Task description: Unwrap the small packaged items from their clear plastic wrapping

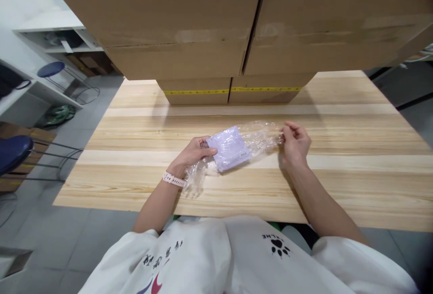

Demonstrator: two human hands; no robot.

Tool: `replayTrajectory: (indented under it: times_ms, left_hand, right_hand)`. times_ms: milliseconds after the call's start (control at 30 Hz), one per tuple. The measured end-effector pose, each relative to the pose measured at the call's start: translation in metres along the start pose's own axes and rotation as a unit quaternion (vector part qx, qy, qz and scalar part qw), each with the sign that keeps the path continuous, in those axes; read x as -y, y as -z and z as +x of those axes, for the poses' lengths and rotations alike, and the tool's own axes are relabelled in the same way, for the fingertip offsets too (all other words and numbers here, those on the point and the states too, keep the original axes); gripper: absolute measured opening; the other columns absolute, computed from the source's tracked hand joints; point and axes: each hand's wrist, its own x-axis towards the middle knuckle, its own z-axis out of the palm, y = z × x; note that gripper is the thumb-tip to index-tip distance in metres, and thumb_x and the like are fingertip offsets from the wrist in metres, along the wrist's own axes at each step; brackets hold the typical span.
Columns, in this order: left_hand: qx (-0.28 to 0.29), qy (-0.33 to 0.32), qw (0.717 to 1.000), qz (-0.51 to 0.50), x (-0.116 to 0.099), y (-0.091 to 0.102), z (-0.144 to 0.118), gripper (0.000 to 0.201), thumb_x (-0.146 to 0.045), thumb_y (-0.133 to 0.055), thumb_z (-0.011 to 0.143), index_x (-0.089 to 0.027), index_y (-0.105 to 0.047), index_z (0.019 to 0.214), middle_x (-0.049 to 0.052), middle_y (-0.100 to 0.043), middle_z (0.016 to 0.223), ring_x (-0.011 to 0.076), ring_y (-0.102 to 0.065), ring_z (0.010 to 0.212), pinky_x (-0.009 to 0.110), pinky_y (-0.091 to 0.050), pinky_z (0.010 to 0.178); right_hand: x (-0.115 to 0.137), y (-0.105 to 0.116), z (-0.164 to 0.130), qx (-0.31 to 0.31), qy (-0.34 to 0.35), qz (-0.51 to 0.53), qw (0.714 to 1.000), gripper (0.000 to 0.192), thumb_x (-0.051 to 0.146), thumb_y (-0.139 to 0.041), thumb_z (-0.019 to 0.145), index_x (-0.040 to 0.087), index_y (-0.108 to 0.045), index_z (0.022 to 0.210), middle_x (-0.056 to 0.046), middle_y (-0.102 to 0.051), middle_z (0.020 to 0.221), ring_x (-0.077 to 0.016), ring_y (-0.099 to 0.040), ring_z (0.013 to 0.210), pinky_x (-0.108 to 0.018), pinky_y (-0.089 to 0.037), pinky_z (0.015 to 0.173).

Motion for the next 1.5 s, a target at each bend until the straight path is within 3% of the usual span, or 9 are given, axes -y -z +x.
replayTrajectory:
  times_ms: [100,200,267,333,700,933,1133,1267,1500]
  left_hand:
    - [-0.017,-0.021,1.000,0.005,0.000,-0.005,0.000,0.042,-0.029,-0.097,0.059,-0.012,-0.073,0.089,0.002,-0.070,0.077,0.0123,-0.061,0.065,0.023,-0.045,0.060]
    - [0.000,-0.030,0.999,0.032,0.001,-0.015,-0.002,0.036,-0.029,-0.095,0.063,-0.012,-0.074,0.088,0.001,-0.069,0.076,0.0119,-0.060,0.065,0.022,-0.044,0.059]
    - [0.021,-0.035,0.998,0.044,0.001,-0.020,-0.002,0.036,-0.027,-0.094,0.063,-0.012,-0.075,0.089,0.002,-0.071,0.080,0.0136,-0.063,0.070,0.023,-0.048,0.064]
    - [0.029,-0.033,0.998,0.050,0.000,-0.021,-0.003,0.040,-0.025,-0.094,0.060,-0.013,-0.077,0.094,0.003,-0.074,0.086,0.0149,-0.066,0.074,0.025,-0.051,0.069]
    - [-0.003,-0.016,0.997,0.078,-0.022,0.016,-0.014,0.031,-0.034,-0.093,0.067,-0.013,-0.073,0.076,0.007,-0.077,0.080,0.0152,-0.069,0.070,0.026,-0.053,0.067]
    - [0.001,-0.067,0.998,-0.019,-0.015,0.034,-0.006,0.069,-0.044,-0.089,0.075,-0.024,-0.062,0.135,0.012,-0.075,0.119,0.0256,-0.073,0.100,0.040,-0.058,0.085]
    - [0.075,0.019,0.992,-0.100,0.001,0.007,-0.003,0.082,-0.035,-0.092,0.073,-0.028,-0.056,0.146,0.019,-0.064,0.141,0.0306,-0.071,0.109,0.045,-0.057,0.091]
    - [0.090,0.005,0.991,-0.097,0.013,-0.035,-0.002,0.079,-0.027,-0.093,0.072,-0.027,-0.058,0.143,0.016,-0.070,0.129,0.0275,-0.072,0.105,0.041,-0.056,0.090]
    - [-0.116,-0.068,0.985,-0.104,0.026,-0.046,0.004,0.049,-0.034,-0.092,0.072,-0.015,-0.066,0.110,0.007,-0.074,0.092,0.0162,-0.069,0.077,0.029,-0.054,0.071]
  right_hand:
    - [0.017,0.004,-0.014,0.018,0.212,-0.104,0.972,0.028,0.040,-0.062,0.094,0.023,-0.068,0.116,-0.009,-0.069,0.116,-0.0233,-0.064,0.105,-0.044,-0.049,0.094]
    - [0.032,0.000,-0.041,0.205,0.418,-0.212,0.859,0.044,0.045,-0.065,0.096,0.028,-0.059,0.136,-0.009,-0.066,0.135,-0.0314,-0.054,0.133,-0.057,-0.031,0.117]
    - [0.037,-0.005,-0.057,0.289,0.487,-0.258,0.783,0.059,0.047,-0.069,0.095,0.028,-0.050,0.147,-0.009,-0.066,0.137,-0.0329,-0.051,0.137,-0.059,-0.020,0.121]
    - [0.038,-0.007,-0.065,0.310,0.504,-0.285,0.755,0.059,0.046,-0.068,0.096,0.027,-0.048,0.149,-0.009,-0.069,0.128,-0.0312,-0.056,0.128,-0.056,-0.021,0.119]
    - [0.050,0.007,-0.060,0.317,0.462,-0.193,0.806,0.014,0.025,-0.070,0.096,0.025,-0.068,0.110,-0.004,-0.072,0.100,-0.0216,-0.066,0.093,-0.040,-0.046,0.087]
    - [0.043,0.013,-0.040,0.232,0.099,-0.099,0.963,0.019,0.036,-0.080,0.081,0.024,-0.068,0.091,0.000,-0.069,0.087,-0.0171,-0.062,0.078,-0.031,-0.049,0.070]
    - [0.024,-0.002,-0.044,0.218,-0.134,0.085,0.963,0.049,0.051,-0.092,0.060,0.024,-0.060,0.085,0.002,-0.064,0.078,-0.0136,-0.055,0.066,-0.027,-0.047,0.061]
    - [0.021,-0.010,-0.064,0.214,-0.103,0.054,0.970,0.045,0.050,-0.088,0.065,0.024,-0.058,0.085,0.002,-0.063,0.080,-0.0144,-0.057,0.070,-0.028,-0.049,0.066]
    - [0.024,-0.010,-0.072,0.191,-0.005,0.000,0.982,0.032,0.043,-0.080,0.074,0.023,-0.058,0.086,0.000,-0.063,0.083,-0.0157,-0.058,0.074,-0.031,-0.050,0.070]
